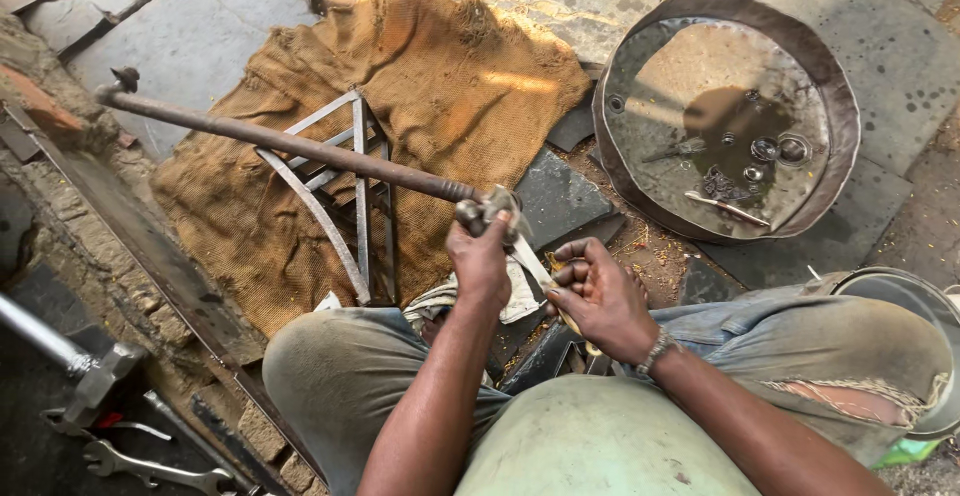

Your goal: The person is cleaning and repairing a metal rod by scraping a joint with a knife, wiping it with a cloth, applying grease, and fitting a ball joint and securing pins.

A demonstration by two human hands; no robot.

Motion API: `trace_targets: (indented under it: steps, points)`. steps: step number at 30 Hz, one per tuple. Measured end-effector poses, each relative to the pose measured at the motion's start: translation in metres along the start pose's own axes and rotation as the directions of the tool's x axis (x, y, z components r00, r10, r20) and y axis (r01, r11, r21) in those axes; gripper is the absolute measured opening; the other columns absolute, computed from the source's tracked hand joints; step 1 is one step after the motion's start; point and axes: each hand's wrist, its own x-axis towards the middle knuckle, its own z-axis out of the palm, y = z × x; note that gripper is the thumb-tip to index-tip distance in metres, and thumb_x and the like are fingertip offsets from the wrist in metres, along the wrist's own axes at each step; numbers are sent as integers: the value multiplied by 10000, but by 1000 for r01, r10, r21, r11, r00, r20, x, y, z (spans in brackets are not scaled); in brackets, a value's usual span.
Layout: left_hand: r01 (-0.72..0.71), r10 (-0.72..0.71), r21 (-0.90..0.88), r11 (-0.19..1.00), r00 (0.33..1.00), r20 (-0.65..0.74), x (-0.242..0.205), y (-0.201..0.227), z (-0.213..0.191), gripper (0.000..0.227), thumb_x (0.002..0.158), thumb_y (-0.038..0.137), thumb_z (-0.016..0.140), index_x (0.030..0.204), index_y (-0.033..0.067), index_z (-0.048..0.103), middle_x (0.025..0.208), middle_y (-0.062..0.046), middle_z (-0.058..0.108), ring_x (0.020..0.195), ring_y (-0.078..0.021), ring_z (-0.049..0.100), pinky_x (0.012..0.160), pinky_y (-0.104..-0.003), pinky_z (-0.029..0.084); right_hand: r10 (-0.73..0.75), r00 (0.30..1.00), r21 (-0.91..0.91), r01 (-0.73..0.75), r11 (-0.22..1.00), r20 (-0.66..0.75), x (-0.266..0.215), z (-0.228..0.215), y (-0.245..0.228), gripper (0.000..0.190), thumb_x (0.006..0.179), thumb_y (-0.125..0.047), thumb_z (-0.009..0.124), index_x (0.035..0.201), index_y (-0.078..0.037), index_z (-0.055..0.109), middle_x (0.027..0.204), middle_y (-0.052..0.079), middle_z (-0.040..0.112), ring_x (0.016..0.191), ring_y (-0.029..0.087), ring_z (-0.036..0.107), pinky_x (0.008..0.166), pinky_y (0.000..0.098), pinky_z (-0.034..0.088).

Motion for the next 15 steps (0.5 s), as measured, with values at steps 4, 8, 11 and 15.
trace_targets:
  steps: [4, 8, 11, 15]
  points:
    - [35, -37, -21, 999, 991, -126, 17, 31, -7, 225, 919, -1, 688, 1110, 51, 580, 969, -43, 711, 790, -113, 696, 679, -264, 596, 99, 995, 133, -100, 986, 16, -1, -22, 9, 478, 864, 75, 621, 1321, -14, 509, 999, 151, 707, 843, 219, 750, 756, 321, 648]
    - [56, -53, -27, 998, 992, 111, 3, 46, -1, 168, 943, 14, 667, 1105, 35, 625, 945, -82, 719, 771, -141, 697, 677, -295, 603, 1, 1000, 434, -5, 901, 10, 5, -47, 15, 492, 913, 75, 566, 1397, 6, 505, 1100, 172, 692, 963, 230, 722, 825, 376, 645]
    - [95, -94, 9, 995, 963, 253, -13, 41, 8, 147, 942, -1, 667, 1083, 31, 643, 954, -87, 717, 794, -139, 708, 739, -317, 630, -31, 999, 487, 12, 873, 31, 7, -60, 24, 490, 901, 84, 523, 1388, 33, 512, 1183, 149, 697, 1019, 240, 709, 883, 382, 606]
    - [121, -178, 180, 976, 921, 348, -26, 37, 14, 115, 951, 6, 686, 1051, 27, 633, 977, -69, 715, 851, -127, 715, 815, -328, 653, -51, 998, 568, 23, 823, 33, 9, -70, 34, 435, 914, 55, 532, 1349, 46, 544, 1167, 165, 694, 1050, 248, 704, 916, 382, 590]
